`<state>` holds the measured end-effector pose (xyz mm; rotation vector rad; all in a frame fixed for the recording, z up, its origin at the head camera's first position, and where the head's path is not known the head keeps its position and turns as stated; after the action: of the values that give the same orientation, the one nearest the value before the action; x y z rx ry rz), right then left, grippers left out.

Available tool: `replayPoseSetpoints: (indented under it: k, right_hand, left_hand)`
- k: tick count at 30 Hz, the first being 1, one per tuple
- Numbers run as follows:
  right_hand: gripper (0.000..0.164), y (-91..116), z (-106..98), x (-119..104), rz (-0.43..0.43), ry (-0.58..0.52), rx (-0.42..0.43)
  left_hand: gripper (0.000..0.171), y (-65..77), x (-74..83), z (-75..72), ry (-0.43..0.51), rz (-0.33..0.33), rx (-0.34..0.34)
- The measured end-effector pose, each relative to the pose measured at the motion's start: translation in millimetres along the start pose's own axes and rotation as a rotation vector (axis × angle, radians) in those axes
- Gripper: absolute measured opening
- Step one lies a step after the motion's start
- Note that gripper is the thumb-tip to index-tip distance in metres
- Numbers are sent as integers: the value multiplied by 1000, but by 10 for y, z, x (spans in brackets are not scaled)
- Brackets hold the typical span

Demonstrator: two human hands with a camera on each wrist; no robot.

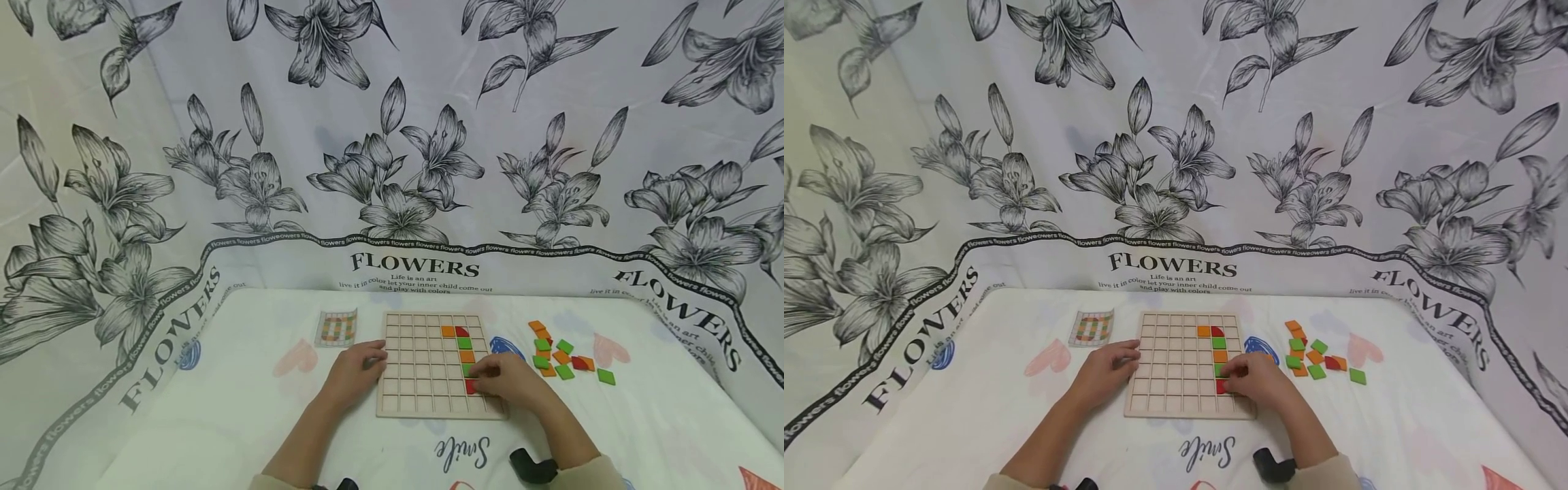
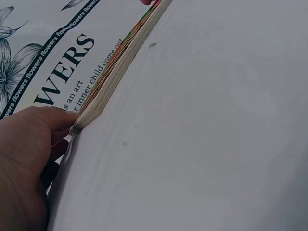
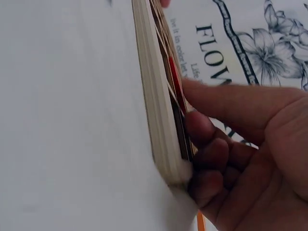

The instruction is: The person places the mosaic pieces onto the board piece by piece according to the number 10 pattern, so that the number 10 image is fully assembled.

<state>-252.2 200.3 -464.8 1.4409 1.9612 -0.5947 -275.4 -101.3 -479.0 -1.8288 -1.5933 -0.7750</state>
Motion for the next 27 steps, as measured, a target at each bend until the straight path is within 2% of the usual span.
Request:
replayPoseSetpoints:
  k: [3, 9, 13, 16, 18, 21, 23, 27]
  right_hand:
    - [15, 10, -23, -1, -53, 9, -33]
    - [13, 19, -30, -43, -211, 4, -95]
    - [14, 21, -22, -50, -248, -6, -109]
    - [15, 31, -55, -19, -180, 4, -71]
    - [15, 32, -133, 28, -103, 36, 0]
    - [17, 67, -350, 136, 11, 89, 133]
    - [23, 113, -531, 234, 56, 132, 204]
    - [38, 246, -815, 459, 115, 181, 248]
  left_hand:
    - [17, -4, 3, 5, -4, 2, -2]
    - [17, -3, 7, 2, -6, -1, 0]
    - [18, 2, 0, 3, -8, -11, 2]
    - [18, 3, -4, 8, 1, -13, 5]
    - [17, 1, -9, 12, 1, -13, 7]
    - [17, -7, -17, 16, 4, -15, 12]
    - [16, -14, -16, 18, 5, -14, 13]
    - [16, -17, -8, 15, 0, -10, 11]
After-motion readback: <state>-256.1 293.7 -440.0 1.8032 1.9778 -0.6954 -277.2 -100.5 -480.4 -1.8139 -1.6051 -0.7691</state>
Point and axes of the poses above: each hand's wrist, its own y-axis away from the middle knuckle, its own z-axis out of the palm, x = y × z, the point moved 5 cm from there along -y, towards the middle knuckle, and after that the axes turned 11 degrees about -z, right-handed, at the moved point
